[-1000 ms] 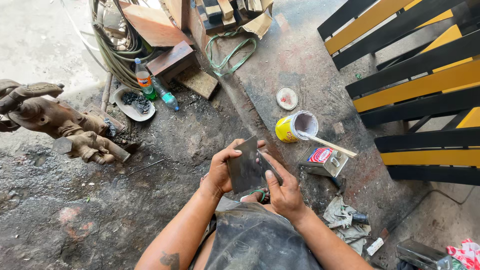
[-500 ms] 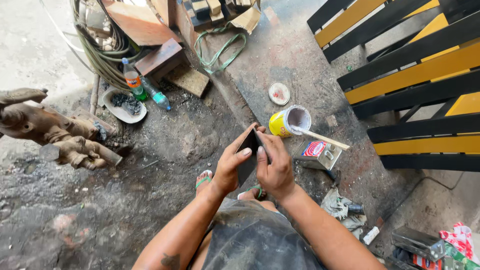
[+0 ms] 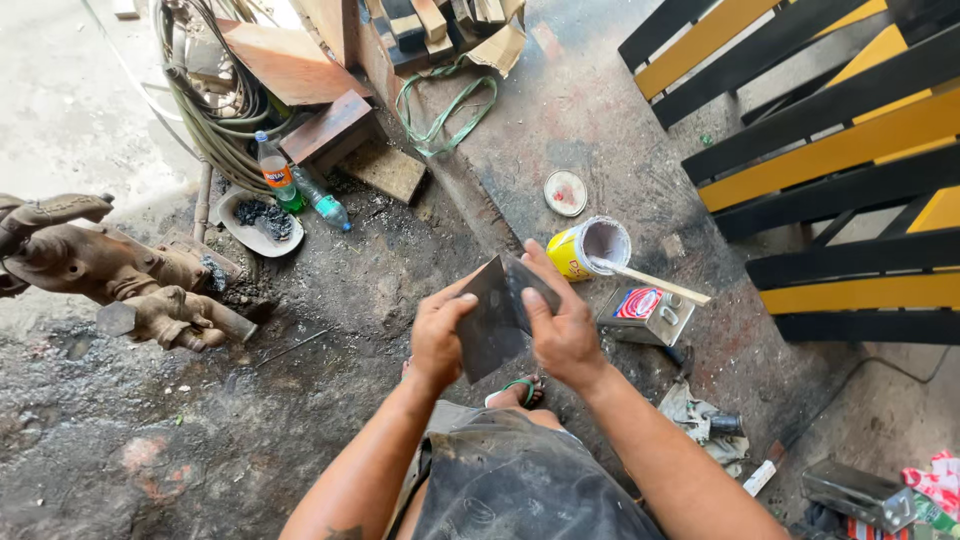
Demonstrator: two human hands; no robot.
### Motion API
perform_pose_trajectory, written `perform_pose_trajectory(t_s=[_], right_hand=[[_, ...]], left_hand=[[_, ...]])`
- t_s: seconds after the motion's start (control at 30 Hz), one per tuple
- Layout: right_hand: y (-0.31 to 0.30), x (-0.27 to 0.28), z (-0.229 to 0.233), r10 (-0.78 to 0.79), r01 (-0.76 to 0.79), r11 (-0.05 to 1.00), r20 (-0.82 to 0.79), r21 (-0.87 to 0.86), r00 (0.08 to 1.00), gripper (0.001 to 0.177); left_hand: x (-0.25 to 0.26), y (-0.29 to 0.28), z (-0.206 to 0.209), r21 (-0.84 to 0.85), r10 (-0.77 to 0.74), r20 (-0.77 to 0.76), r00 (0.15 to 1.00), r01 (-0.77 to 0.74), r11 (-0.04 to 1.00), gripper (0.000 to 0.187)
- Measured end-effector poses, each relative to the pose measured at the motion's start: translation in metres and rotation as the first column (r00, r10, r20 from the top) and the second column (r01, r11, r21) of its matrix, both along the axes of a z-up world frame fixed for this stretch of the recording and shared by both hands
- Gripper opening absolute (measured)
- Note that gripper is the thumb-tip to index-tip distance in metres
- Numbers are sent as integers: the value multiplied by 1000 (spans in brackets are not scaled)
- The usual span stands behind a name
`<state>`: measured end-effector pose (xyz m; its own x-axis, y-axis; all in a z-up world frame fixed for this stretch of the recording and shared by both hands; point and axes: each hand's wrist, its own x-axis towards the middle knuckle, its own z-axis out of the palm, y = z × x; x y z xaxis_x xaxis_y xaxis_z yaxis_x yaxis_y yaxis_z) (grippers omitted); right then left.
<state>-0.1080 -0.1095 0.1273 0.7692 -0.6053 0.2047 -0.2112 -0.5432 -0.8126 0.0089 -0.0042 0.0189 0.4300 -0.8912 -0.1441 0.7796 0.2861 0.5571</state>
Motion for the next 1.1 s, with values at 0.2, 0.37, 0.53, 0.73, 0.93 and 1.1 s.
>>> perform_pose_trajectory(t_s=[0.2, 0.37, 0.53, 0.73, 0.93, 1.1], right_hand=[[-47, -35, -4, -233, 88, 727, 124, 681, 965, 26], [-44, -6, -52, -123, 136, 719, -67, 682, 990, 51], [-29, -44, -85, 267, -216, 962, -411, 165, 872, 41], [-44, -60, -57, -236, 213, 882, 4, 421, 972, 22], [9, -33, 10, 208, -208, 977, -10, 49, 978, 39], [14, -47, 0, 169, -247, 954, -370, -173, 913, 39]], left_hand=[[10, 28, -29, 299, 10, -32, 999, 0, 954, 32], [-27, 12, -10, 247, -48, -62, 997, 61, 967, 32], [2, 12, 15, 315, 161, -89, 983, -126, 941, 27], [30, 20, 27, 257, 394, 188, 900, -432, 864, 22], [23, 7, 27, 178, 590, 404, 699, -693, 699, 21], [50, 7, 37, 174, 553, 546, 629, -731, 660, 19]])
